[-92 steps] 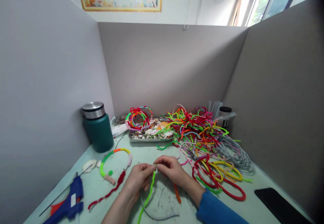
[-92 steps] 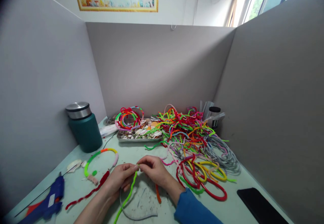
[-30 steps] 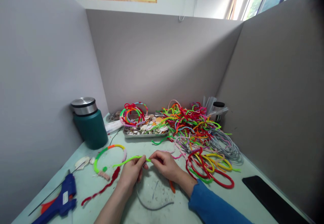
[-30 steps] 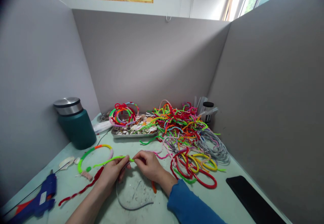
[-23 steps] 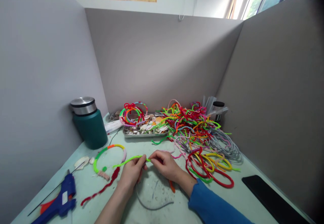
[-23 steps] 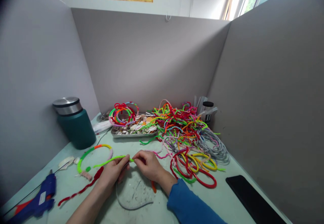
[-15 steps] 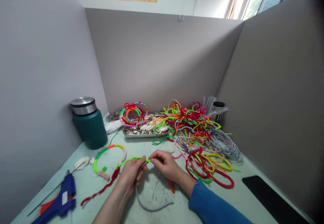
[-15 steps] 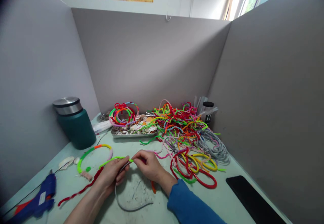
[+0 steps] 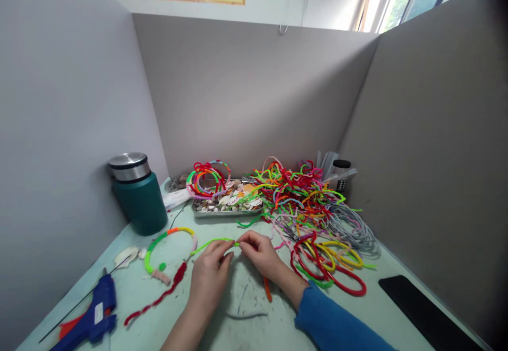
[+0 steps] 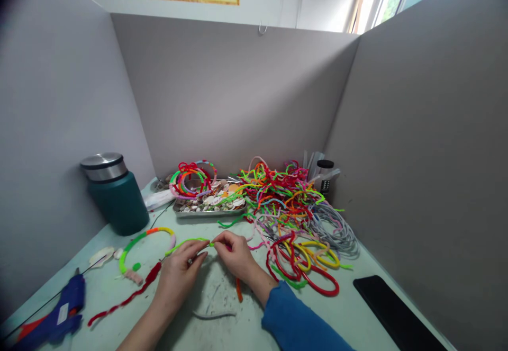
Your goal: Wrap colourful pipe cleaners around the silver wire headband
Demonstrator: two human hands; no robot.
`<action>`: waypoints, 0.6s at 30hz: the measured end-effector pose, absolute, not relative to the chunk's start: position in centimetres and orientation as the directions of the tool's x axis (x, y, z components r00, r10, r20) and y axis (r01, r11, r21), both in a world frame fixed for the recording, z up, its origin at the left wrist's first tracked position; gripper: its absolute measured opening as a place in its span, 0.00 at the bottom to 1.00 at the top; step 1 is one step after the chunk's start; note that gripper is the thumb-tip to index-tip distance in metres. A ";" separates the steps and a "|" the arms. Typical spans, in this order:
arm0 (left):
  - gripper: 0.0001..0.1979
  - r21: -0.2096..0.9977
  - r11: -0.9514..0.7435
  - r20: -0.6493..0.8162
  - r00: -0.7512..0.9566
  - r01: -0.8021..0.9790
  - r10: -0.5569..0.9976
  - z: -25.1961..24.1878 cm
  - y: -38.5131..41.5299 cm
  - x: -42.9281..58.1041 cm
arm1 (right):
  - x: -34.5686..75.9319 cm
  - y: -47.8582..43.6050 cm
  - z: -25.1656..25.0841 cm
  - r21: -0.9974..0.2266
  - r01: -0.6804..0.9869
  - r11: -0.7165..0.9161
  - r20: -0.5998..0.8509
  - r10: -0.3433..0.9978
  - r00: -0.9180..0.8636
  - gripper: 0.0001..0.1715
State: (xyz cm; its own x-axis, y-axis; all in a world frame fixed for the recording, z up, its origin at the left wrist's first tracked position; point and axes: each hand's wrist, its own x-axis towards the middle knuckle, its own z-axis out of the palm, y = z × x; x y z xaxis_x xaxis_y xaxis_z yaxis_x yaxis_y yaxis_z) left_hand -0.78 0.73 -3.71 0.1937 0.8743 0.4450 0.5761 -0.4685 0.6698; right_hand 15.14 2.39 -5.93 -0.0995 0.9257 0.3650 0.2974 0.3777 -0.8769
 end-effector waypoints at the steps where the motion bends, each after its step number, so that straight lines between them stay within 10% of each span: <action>1: 0.14 0.644 -0.479 0.453 0.206 0.596 0.867 -3.8 0.7 -0.8 | 15.1 2.3 -5.9 -0.873 0.301 0.384 0.370 0.923 -0.104 0.06; 18: 0.11 0.638 -0.479 0.471 0.187 0.603 0.862 -3.4 0.3 -0.4 | 15.1 1.8 -5.5 -0.861 0.259 0.438 0.410 0.899 -0.155 0.07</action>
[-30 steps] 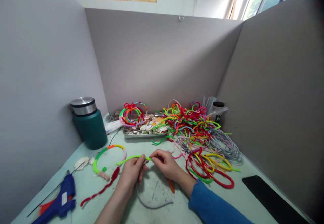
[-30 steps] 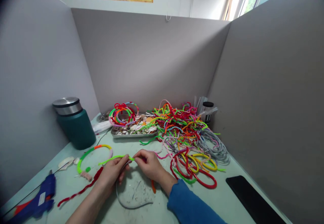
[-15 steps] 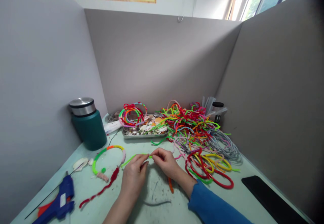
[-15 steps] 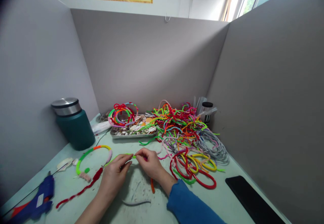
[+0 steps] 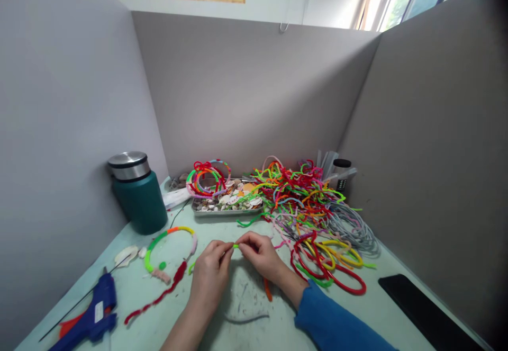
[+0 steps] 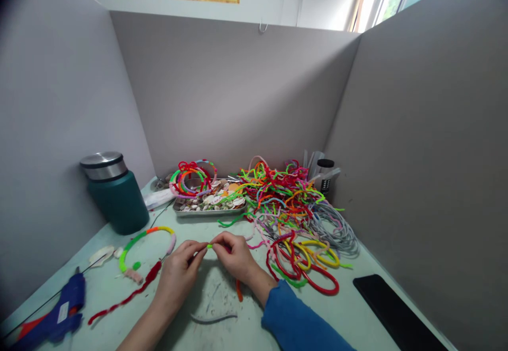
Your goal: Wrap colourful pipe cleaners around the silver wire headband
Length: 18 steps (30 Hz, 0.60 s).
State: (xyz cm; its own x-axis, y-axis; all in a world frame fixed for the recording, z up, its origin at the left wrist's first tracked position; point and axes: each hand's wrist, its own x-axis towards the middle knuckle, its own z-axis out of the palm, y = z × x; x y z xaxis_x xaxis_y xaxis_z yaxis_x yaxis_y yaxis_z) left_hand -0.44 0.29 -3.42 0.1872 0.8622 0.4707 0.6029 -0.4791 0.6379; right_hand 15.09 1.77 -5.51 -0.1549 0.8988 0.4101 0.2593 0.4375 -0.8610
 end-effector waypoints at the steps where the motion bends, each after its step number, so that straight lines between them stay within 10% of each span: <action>1: 0.11 0.643 -0.485 0.475 0.189 0.592 0.860 -3.4 0.3 -0.4 | 15.1 1.7 -5.5 -0.863 0.248 0.440 0.412 0.898 -0.156 0.07; 18: 0.12 0.781 -0.403 0.346 0.206 0.477 0.915 -2.8 0.2 -0.4 | 15.1 1.1 -4.6 -0.880 0.172 0.443 0.422 0.894 -0.149 0.09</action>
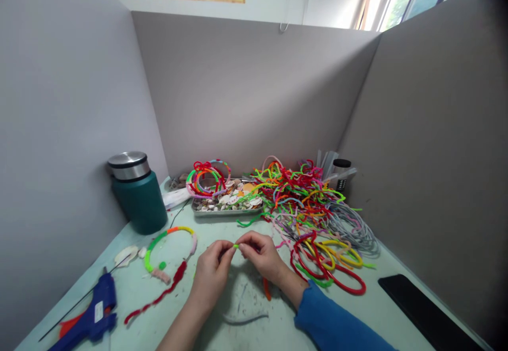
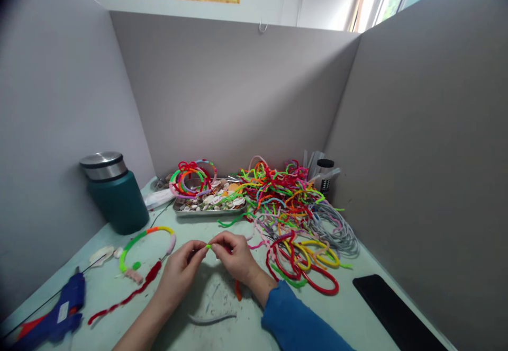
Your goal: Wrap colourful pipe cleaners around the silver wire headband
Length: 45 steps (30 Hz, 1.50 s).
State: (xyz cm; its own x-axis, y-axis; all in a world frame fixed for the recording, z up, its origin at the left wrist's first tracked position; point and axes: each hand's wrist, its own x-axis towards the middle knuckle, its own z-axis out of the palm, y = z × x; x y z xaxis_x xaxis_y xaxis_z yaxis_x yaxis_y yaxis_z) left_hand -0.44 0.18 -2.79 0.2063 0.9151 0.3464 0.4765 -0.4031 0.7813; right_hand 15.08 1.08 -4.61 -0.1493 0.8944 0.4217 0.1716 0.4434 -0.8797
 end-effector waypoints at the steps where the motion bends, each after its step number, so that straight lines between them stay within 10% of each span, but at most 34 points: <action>1: 0.13 0.798 -0.386 0.326 0.207 0.462 0.923 -2.8 0.2 -0.4 | 15.1 1.1 -4.6 -0.879 0.171 0.445 0.424 0.894 -0.149 0.09; 19: 0.11 0.783 -0.407 0.365 0.183 0.470 0.913 -2.5 0.2 -0.6 | 15.1 1.1 -4.4 -0.854 0.200 0.481 0.463 0.877 -0.131 0.07; 30: 0.16 0.994 0.073 -0.096 0.304 0.085 0.948 -2.3 0.1 0.0 | 15.1 1.0 -4.2 -0.853 0.211 0.478 0.460 0.878 -0.129 0.06; 45: 0.09 0.854 -0.263 0.178 0.222 0.450 0.959 -3.1 0.6 -0.8 | 15.0 1.2 -4.4 -0.842 0.253 0.478 0.443 0.878 -0.183 0.08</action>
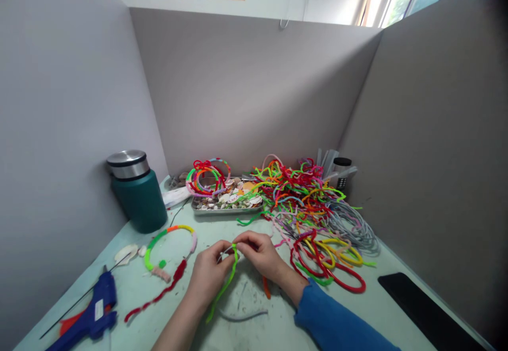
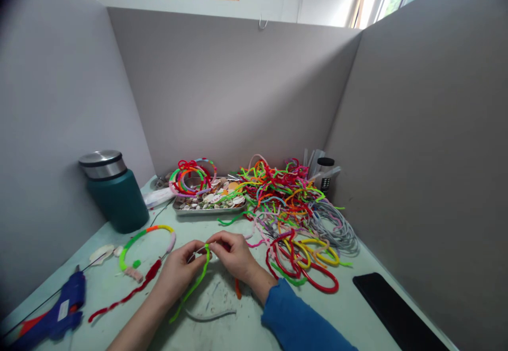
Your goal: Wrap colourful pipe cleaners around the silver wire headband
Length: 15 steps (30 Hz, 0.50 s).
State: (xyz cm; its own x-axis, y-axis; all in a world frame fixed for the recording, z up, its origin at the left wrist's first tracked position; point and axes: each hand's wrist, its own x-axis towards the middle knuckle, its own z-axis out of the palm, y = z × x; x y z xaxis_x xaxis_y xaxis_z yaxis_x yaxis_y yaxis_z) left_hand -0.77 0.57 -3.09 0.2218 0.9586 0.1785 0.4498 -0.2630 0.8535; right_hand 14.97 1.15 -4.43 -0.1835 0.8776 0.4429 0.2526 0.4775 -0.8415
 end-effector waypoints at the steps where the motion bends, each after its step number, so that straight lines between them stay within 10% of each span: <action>1: 0.09 0.825 -0.279 0.197 0.211 0.492 0.957 -2.9 0.4 -0.7 | 15.0 1.1 -4.4 -0.843 0.254 0.474 0.438 0.879 -0.187 0.08; 15: 0.10 0.675 -0.378 0.329 0.199 0.633 0.923 -3.0 0.0 -0.7 | 15.0 1.4 -4.7 -0.805 0.317 0.502 0.458 0.865 -0.205 0.08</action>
State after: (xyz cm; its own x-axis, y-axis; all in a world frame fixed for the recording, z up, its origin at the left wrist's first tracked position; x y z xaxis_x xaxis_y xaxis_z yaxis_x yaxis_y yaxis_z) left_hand -0.67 0.01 -2.97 0.1993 0.9230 0.3293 0.6334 -0.3777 0.6754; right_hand 15.04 1.38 -4.71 -0.2049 0.8649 0.4583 0.3170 0.5016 -0.8049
